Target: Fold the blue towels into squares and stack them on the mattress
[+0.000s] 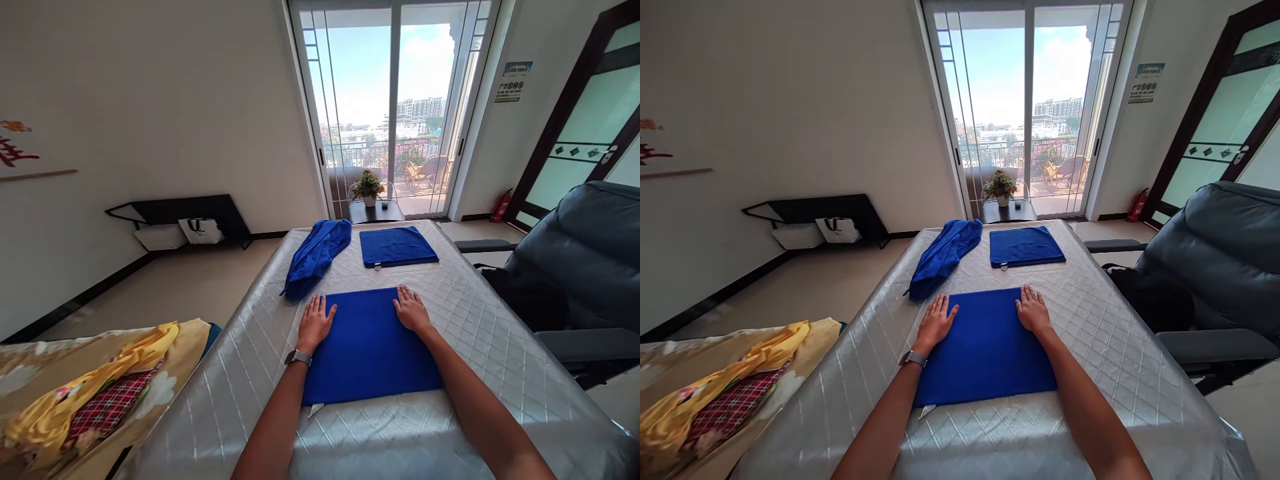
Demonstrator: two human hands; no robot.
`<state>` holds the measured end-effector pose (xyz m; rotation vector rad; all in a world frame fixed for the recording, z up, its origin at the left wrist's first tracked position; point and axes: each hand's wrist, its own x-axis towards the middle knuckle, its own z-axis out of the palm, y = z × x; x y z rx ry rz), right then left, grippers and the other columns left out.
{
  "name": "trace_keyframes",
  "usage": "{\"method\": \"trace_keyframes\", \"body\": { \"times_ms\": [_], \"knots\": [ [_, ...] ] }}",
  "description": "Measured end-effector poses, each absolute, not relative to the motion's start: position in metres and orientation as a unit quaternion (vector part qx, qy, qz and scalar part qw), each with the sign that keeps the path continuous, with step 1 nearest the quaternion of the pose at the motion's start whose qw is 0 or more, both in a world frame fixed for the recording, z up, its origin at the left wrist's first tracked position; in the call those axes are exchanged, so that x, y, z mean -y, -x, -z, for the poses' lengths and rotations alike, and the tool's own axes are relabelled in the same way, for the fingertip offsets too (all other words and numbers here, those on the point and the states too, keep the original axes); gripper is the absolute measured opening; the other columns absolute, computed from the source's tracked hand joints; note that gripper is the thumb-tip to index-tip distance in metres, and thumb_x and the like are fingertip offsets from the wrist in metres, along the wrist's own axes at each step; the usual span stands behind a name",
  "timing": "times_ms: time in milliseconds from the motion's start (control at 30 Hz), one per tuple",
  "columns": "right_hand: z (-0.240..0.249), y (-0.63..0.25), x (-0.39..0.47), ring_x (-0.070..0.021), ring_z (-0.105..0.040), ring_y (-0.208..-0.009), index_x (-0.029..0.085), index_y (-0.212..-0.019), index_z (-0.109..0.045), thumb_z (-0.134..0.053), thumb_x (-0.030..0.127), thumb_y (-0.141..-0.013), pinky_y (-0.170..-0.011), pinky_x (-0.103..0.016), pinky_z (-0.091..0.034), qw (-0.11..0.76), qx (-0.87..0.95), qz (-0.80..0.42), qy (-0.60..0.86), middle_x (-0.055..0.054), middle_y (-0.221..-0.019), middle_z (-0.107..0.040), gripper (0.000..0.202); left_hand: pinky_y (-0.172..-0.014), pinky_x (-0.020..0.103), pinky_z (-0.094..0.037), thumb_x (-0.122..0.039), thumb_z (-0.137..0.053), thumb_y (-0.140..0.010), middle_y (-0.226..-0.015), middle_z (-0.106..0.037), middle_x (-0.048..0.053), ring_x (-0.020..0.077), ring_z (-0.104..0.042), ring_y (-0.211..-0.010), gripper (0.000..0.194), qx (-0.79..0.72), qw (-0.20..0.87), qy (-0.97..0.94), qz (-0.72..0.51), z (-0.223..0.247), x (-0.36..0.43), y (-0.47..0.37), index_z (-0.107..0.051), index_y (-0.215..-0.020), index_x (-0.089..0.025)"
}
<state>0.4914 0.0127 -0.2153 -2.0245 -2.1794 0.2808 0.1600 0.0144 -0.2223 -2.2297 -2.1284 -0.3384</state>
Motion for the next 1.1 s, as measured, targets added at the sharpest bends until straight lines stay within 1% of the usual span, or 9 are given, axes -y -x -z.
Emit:
{"method": "trace_keyframes", "body": {
  "times_ms": [167,333,467,700,867,933,1000,1067,1100],
  "knots": [
    [0.211,-0.490,-0.011,-0.0157,-0.008,-0.158,0.009,-0.164,-0.017,-0.013,0.044,-0.106,-0.127,-0.037,-0.003,0.064,0.726,-0.094,0.678,-0.006,-0.171,-0.013,0.068,-0.125,0.047,-0.025,-0.062,-0.017,-0.102,-0.165,-0.033,0.017,0.0287,-0.028,-0.154,0.078,0.686,0.015,0.719,0.115,0.219,-0.012,-0.166,-0.037,-0.157,-0.010],
    [0.198,-0.486,-0.005,-0.0169,-0.009,-0.158,0.008,-0.164,-0.017,-0.015,0.042,-0.105,-0.127,-0.037,-0.005,0.047,0.724,-0.086,0.683,-0.007,-0.171,-0.013,0.068,-0.126,0.047,-0.022,-0.059,-0.020,-0.103,-0.165,-0.032,0.019,0.0300,-0.027,-0.155,0.077,0.684,0.011,0.718,0.127,0.218,-0.012,-0.165,-0.037,-0.156,-0.006],
    [0.193,-0.482,0.009,-0.0167,-0.006,-0.158,0.007,-0.164,-0.017,-0.016,0.040,-0.105,-0.127,-0.037,-0.004,0.047,0.737,-0.073,0.670,-0.007,-0.171,-0.011,0.067,-0.126,0.047,-0.022,-0.059,-0.021,-0.103,-0.165,-0.032,0.019,0.0297,-0.028,-0.154,0.077,0.681,0.008,0.721,0.127,0.217,-0.011,-0.166,-0.036,-0.157,-0.006],
    [0.203,-0.481,0.031,-0.0178,-0.007,-0.158,0.008,-0.164,-0.015,-0.014,0.045,-0.106,-0.127,-0.037,-0.006,0.057,0.726,-0.102,0.678,-0.007,-0.171,-0.011,0.070,-0.126,0.047,-0.021,-0.059,-0.020,-0.102,-0.165,-0.032,0.019,0.0299,-0.028,-0.154,0.078,0.688,0.004,0.717,0.114,0.210,-0.011,-0.166,-0.035,-0.157,-0.006],
    [0.207,-0.481,0.028,-0.0170,-0.006,-0.158,0.008,-0.164,-0.016,-0.013,0.047,-0.106,-0.127,-0.036,-0.005,0.073,0.726,-0.107,0.675,-0.006,-0.171,-0.012,0.070,-0.125,0.055,-0.022,-0.060,-0.020,-0.102,-0.161,-0.035,0.029,0.0385,-0.030,-0.152,0.084,0.677,0.019,0.726,0.119,0.189,-0.009,-0.195,-0.038,-0.152,0.005],
    [0.208,-0.482,0.027,-0.0177,-0.007,-0.158,0.008,-0.164,-0.018,-0.013,0.046,-0.106,-0.127,-0.037,-0.005,0.081,0.727,-0.103,0.674,-0.007,-0.170,-0.013,0.070,-0.126,0.051,-0.023,-0.059,-0.018,-0.103,-0.161,-0.035,0.026,0.0354,-0.029,-0.153,0.082,0.642,0.023,0.756,0.124,0.185,-0.004,-0.232,-0.040,-0.152,0.003],
    [0.210,-0.483,0.028,-0.0189,-0.009,-0.158,0.007,-0.163,-0.019,-0.014,0.044,-0.106,-0.127,-0.038,-0.006,0.086,0.729,-0.092,0.673,-0.008,-0.170,-0.014,0.069,-0.126,0.043,-0.028,-0.057,-0.016,-0.104,-0.162,-0.038,0.018,0.0270,-0.032,-0.153,0.075,0.589,0.015,0.798,0.125,0.188,0.004,-0.280,-0.042,-0.154,-0.007],
    [0.212,-0.485,0.030,-0.0196,-0.009,-0.158,0.006,-0.163,-0.021,-0.017,0.038,-0.105,-0.127,-0.038,-0.006,0.080,0.738,-0.080,0.665,-0.009,-0.170,-0.013,0.067,-0.126,0.036,-0.028,-0.053,-0.019,-0.106,-0.163,-0.038,0.010,0.0194,-0.031,-0.154,0.067,0.538,0.005,0.833,0.126,0.197,0.014,-0.327,-0.041,-0.156,-0.015],
    [0.213,-0.486,0.031,-0.0198,-0.008,-0.158,0.006,-0.163,-0.021,-0.020,0.036,-0.104,-0.127,-0.038,-0.006,0.075,0.745,-0.075,0.658,-0.009,-0.170,-0.011,0.066,-0.126,0.037,-0.027,-0.049,-0.020,-0.106,-0.163,-0.038,0.010,0.0190,-0.030,-0.154,0.064,0.513,-0.001,0.847,0.137,0.203,0.019,-0.346,-0.040,-0.156,-0.015]
  ]
}}
